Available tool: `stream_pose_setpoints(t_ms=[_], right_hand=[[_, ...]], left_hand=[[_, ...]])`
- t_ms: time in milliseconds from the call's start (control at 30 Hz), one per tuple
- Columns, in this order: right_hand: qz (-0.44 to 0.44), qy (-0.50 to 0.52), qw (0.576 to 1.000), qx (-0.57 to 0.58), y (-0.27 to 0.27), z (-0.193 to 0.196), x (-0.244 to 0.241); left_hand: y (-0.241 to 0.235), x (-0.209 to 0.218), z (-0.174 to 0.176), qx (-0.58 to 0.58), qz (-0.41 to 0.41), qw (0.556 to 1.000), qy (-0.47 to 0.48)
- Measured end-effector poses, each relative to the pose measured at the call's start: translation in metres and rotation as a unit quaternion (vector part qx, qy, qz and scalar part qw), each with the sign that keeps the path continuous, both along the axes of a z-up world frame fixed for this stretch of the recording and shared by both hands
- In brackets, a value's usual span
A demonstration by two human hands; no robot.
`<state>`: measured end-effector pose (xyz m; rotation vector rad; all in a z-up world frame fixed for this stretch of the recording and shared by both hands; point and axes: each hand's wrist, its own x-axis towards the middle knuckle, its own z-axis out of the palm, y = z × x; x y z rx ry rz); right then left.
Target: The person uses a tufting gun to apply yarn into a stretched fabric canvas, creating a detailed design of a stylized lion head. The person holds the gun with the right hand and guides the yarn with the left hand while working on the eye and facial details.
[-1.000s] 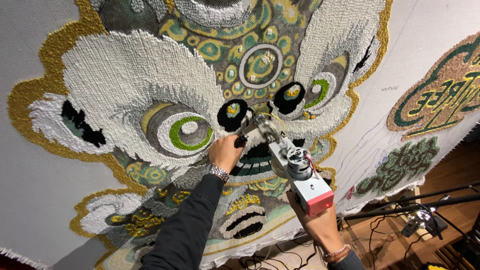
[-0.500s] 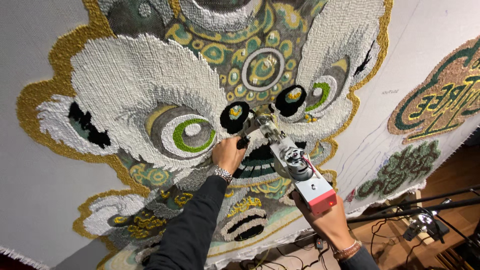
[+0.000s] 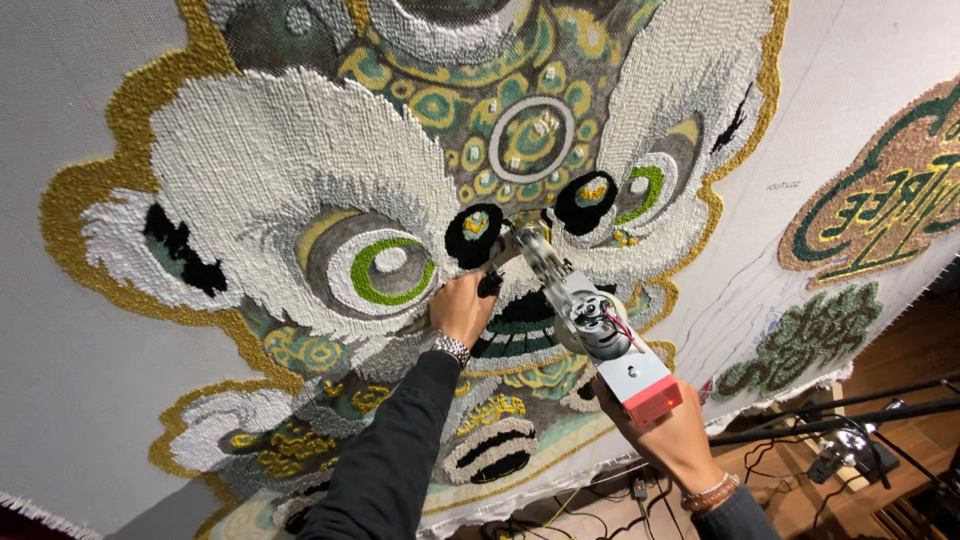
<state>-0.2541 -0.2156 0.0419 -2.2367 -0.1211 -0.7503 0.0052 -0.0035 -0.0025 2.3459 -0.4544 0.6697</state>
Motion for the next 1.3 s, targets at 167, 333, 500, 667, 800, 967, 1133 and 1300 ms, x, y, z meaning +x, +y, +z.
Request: stream_pose_setpoints(t_ms=[167,333,500,667,800,967,1133,1300], right_hand=[[0.024,-0.04,0.999,-0.029,-0.005,0.002,0.0],[0.006,-0.009,0.999,-0.048,-0.017,-0.003,0.008],[-0.025,0.015,0.999,-0.039,-0.032,-0.013,0.013],[-0.007,-0.015,0.998,-0.06,-0.037,-0.011,0.016],[0.013,-0.018,0.997,-0.077,-0.037,0.0,0.015],[0.01,-0.03,0.994,-0.102,-0.032,0.009,0.011],[0.006,-0.023,0.993,-0.116,-0.033,0.016,0.01],[0.001,-0.001,0.993,-0.118,-0.034,0.02,0.011]], left_hand=[[-0.003,0.007,-0.006,0.02,0.006,0.999,0.034],[-0.004,0.009,-0.007,0.012,0.005,1.0,0.002],[-0.004,0.002,-0.001,0.014,0.018,1.0,0.015],[-0.005,0.001,0.004,0.013,0.021,0.997,0.071],[-0.005,-0.001,0.003,0.002,0.03,1.0,-0.004],[-0.006,-0.008,0.011,-0.005,0.039,0.999,0.03],[-0.002,-0.02,0.02,-0.039,0.019,0.999,0.024],[-0.004,-0.023,0.024,-0.037,0.025,0.997,0.069]])
